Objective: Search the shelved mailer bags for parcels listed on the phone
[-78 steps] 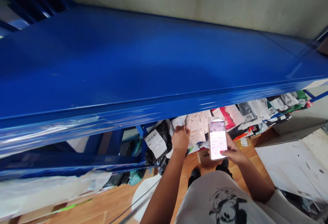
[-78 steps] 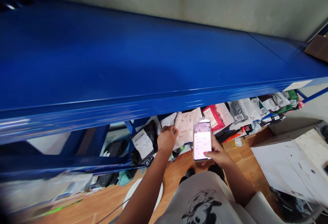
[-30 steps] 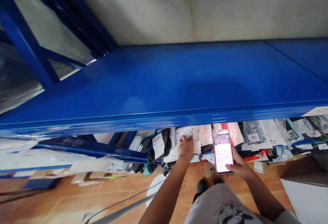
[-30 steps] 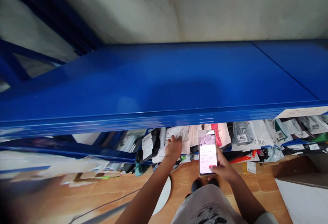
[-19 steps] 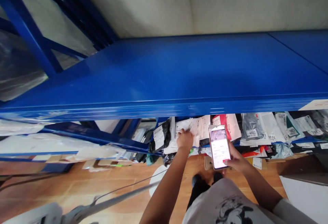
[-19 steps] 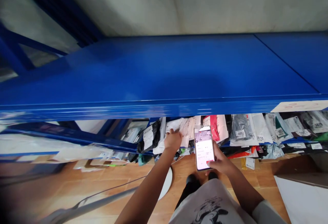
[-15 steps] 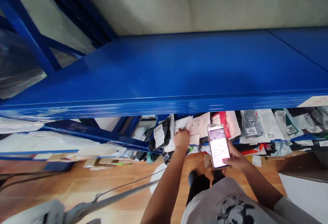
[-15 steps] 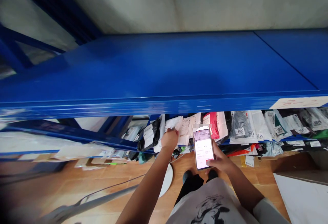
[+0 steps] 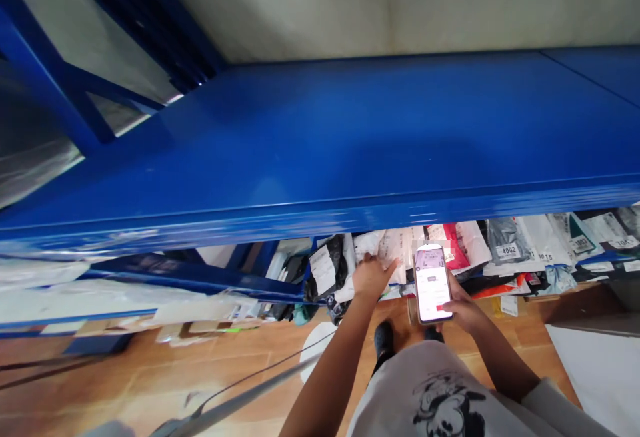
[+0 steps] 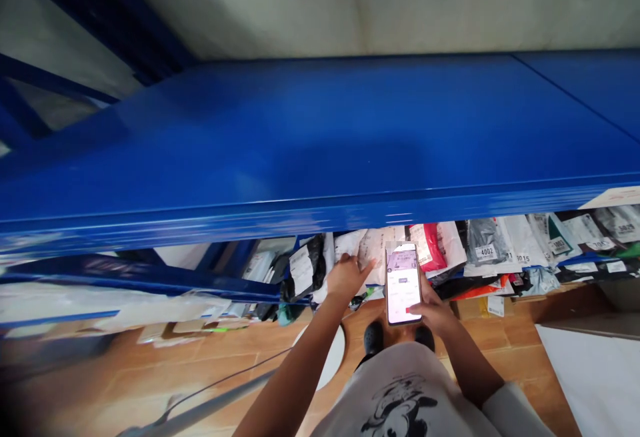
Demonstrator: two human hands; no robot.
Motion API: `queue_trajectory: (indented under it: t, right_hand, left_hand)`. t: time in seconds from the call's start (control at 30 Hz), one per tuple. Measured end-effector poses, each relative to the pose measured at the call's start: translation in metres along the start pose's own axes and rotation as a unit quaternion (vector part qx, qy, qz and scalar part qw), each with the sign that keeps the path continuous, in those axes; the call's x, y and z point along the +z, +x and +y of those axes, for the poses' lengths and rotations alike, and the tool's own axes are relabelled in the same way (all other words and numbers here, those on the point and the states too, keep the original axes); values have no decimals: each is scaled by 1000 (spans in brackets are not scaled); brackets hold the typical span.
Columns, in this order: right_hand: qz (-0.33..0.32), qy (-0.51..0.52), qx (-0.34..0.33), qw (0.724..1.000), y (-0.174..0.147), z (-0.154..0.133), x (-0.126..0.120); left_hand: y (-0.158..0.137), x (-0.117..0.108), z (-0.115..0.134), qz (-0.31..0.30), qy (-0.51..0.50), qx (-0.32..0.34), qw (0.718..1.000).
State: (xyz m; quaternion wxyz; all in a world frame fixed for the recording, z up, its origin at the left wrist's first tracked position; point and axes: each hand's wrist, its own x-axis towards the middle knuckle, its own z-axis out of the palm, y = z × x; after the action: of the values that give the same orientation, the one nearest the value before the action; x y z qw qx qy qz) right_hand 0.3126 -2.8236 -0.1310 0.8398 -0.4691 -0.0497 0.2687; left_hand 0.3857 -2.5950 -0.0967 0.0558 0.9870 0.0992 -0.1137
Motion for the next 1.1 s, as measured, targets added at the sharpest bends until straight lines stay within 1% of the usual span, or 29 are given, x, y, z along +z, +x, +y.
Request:
queue_trajectory:
  t: [0.17,0.33,0.5,0.63,0.77,0.9,1.0,1.1]
  right_hand:
    - [42,25,3,999,6,6,15]
    - [85,40,-10,996,11,9,30]
    - [110,31,-8,993,20,19,47]
    - [87,8,14,996,39,21,71]
    - [85,-1,19,996,68,22,94]
    - [64,5,20,998,89,25,104]
    - [47,-1,29,998,95,25,109]
    - [33,-4,39,999,96,23,115]
  left_hand:
    - [0,3,-5,-14,-10,13,1000]
    - [3,4,-7,-17,-21,23,999]
    - [3,1,-19,-22,-59,28,998]
    - [0,-1,-33,-1,-86,19,996]
    - [-2,-6,-44,13,-106,19,994]
    - [-1,-8,-54,19,-132,15,991]
    - [2,-8,-63,34,-154,11,987]
    - [3,-5,-75,66,-191,16,979]
